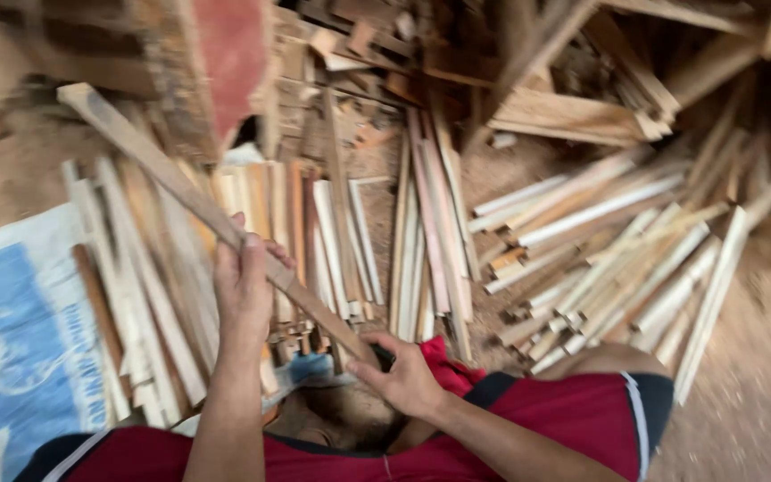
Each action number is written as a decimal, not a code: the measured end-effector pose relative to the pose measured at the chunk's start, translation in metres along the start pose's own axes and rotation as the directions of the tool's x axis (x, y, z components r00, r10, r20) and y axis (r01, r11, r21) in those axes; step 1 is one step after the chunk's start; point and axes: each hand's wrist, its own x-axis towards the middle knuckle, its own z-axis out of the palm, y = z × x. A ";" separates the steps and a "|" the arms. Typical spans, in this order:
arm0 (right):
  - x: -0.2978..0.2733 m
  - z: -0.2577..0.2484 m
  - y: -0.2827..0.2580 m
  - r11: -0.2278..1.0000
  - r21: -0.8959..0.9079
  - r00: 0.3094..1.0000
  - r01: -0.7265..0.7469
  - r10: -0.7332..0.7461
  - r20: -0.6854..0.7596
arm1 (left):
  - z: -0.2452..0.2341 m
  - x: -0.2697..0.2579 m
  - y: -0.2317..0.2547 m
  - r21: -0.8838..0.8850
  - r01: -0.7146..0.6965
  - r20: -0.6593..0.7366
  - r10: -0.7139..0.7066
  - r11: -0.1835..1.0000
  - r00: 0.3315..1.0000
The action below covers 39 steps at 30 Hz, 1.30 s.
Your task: Inspecting and marking thin wood strips with a pencil
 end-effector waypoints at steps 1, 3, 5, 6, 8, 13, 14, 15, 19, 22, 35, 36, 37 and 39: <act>-0.001 -0.009 0.014 1.000 0.008 0.999 -0.018 0.018 -0.034 | 0.015 -0.006 -0.009 -0.002 0.020 0.033 -0.020 1.000 0.999; 0.003 -0.024 0.042 0.998 -0.051 0.988 -0.028 0.020 -0.150 | 0.039 -0.018 -0.021 0.433 0.210 0.219 -0.329 0.876 0.919; 0.017 -0.033 0.031 0.989 -0.007 0.946 -0.150 0.142 -0.292 | 0.074 -0.032 -0.028 0.514 0.204 0.286 -0.391 0.833 0.875; 0.028 -0.040 0.024 0.968 0.036 0.881 -0.248 0.241 -0.408 | 0.092 -0.037 -0.030 0.580 0.182 0.333 -0.435 0.794 0.836; 0.071 -0.070 0.084 0.963 -0.053 0.860 -0.266 0.212 -0.464 | 0.104 -0.040 -0.051 0.588 0.139 0.390 -0.430 0.797 0.814; 0.111 -0.130 0.161 0.833 -0.294 0.790 -0.469 0.246 -0.562 | 0.129 -0.048 -0.064 0.647 0.115 0.435 -0.488 0.754 0.756; 0.108 -0.134 0.182 0.819 -0.287 0.773 -0.497 0.268 -0.574 | 0.130 -0.049 -0.068 0.657 0.126 0.424 -0.502 0.744 0.754; 0.106 -0.136 0.203 0.804 -0.279 0.756 -0.525 0.290 -0.586 | 0.131 -0.050 -0.072 0.666 0.137 0.412 -0.515 0.733 0.751; 0.091 -0.124 0.223 0.795 -0.132 0.685 -0.593 0.411 -0.601 | 0.124 -0.052 -0.089 0.717 0.168 0.339 -0.549 0.677 0.764; 0.094 -0.125 0.231 0.835 -0.120 0.723 -0.537 0.382 -0.576 | 0.124 -0.052 -0.093 0.748 0.202 0.282 -0.579 0.632 0.765; 0.117 -0.134 0.168 0.960 0.234 0.767 -0.152 0.264 -0.584 | 0.098 -0.040 -0.125 0.495 0.386 0.212 -0.539 0.779 0.816; 0.109 -0.134 0.144 0.934 0.353 0.799 -0.052 0.251 -0.546 | 0.097 -0.038 -0.129 0.474 0.410 0.193 -0.547 0.779 0.815; 0.098 -0.129 0.127 0.938 0.343 0.806 -0.049 0.240 -0.542 | 0.101 -0.039 -0.124 0.464 0.409 0.189 -0.538 0.786 0.821; 0.081 -0.120 0.093 0.914 0.406 0.860 0.006 0.203 -0.468 | 0.109 -0.037 -0.112 0.422 0.438 0.214 -0.557 0.794 0.802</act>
